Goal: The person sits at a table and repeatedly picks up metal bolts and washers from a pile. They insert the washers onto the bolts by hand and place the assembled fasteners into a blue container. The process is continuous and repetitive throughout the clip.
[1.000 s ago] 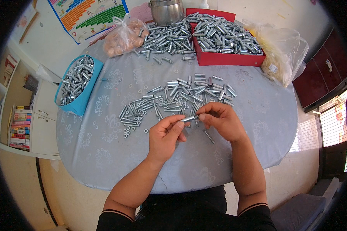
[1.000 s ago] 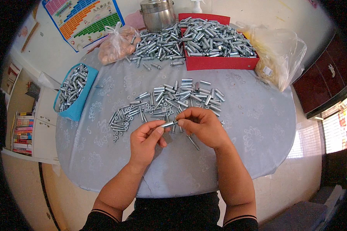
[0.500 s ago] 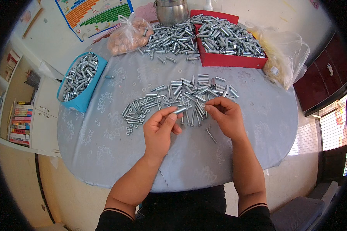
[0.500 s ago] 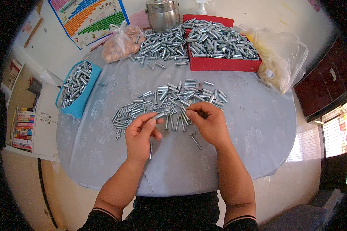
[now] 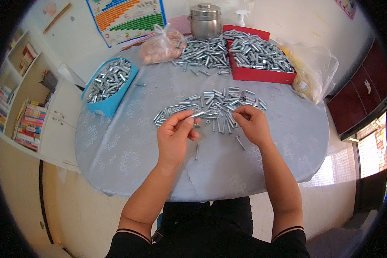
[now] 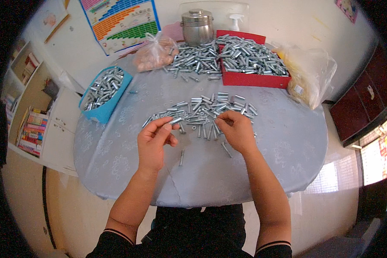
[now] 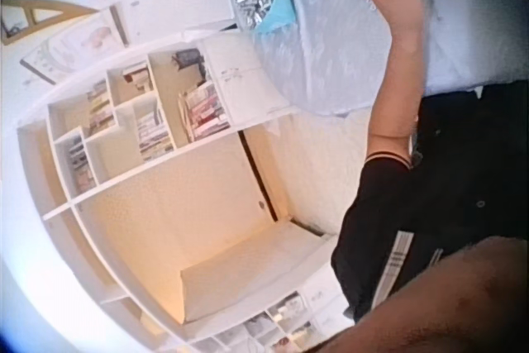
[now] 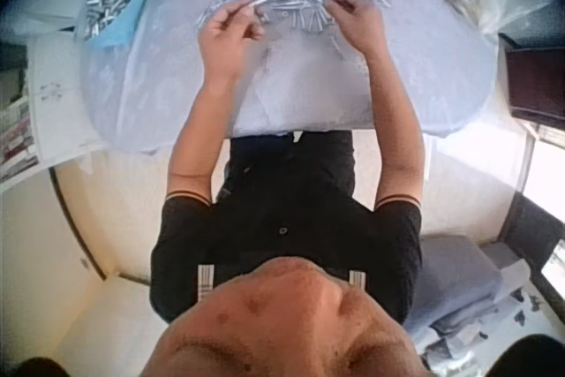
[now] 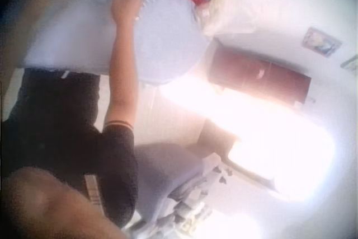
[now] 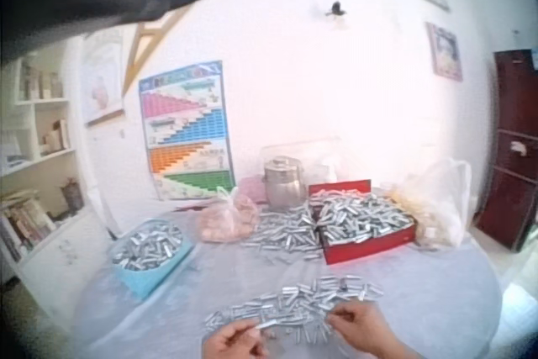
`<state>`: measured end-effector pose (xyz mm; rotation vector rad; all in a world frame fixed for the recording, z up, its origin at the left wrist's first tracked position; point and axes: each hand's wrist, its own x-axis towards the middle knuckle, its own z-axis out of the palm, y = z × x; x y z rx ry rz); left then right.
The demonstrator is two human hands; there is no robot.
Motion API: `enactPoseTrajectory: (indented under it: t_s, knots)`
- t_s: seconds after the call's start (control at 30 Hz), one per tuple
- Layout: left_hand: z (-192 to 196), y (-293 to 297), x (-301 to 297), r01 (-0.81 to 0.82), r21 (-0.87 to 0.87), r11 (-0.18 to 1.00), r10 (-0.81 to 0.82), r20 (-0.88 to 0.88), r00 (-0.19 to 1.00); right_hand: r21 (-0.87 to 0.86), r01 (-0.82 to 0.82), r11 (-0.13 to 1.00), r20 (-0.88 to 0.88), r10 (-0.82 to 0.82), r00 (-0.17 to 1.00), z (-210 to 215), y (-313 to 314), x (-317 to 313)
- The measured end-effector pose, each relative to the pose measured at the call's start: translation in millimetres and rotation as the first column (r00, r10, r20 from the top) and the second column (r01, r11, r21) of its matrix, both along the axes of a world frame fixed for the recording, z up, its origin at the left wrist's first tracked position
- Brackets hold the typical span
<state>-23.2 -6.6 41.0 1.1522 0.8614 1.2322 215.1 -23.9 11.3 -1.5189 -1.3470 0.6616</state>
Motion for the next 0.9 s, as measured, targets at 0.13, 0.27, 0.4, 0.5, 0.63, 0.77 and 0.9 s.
enactPoseTrajectory:
  t_s: [0.13,0.27,0.4,0.5,0.63,0.77,0.9]
  knots:
    - [-1.5,-0.1,-43.9,-0.140,0.030,0.990,0.140,-0.001,0.990,-0.071,-0.011,0.997,0.126,0.020,0.992,3.4,-16.1,-10.2]
    - [-5.2,-6.1,-78.7,-0.207,0.032,0.978,0.208,-0.009,0.978,-0.121,0.004,0.993,0.088,0.007,0.996,-3.6,-25.4,-24.7]
    - [-12.7,-9.6,-106.4,-0.238,0.031,0.971,0.238,0.007,0.971,-0.041,-0.030,0.999,0.130,0.035,0.991,-8.8,-27.7,-43.5]
    - [-17.9,-9.7,-124.5,-0.244,0.030,0.969,0.243,0.030,0.969,0.045,-0.072,0.996,0.257,0.058,0.965,-11.1,-22.0,-65.8]
    - [-14.8,-12.1,-140.7,-0.250,-0.002,0.968,0.250,-0.001,0.968,0.001,-0.135,0.991,0.387,0.124,0.913,-1.9,-12.4,-107.3]
    - [-15.2,-12.6,-156.8,-0.262,-0.022,0.965,0.262,0.006,0.965,0.112,-0.319,0.941,0.567,0.203,0.799,-9.1,8.4,-150.9]
    - [-18.1,-15.7,-171.7,-0.259,-0.033,0.965,0.259,-0.004,0.966,0.208,-0.477,0.854,0.672,0.229,0.704,-19.4,33.6,-197.1]
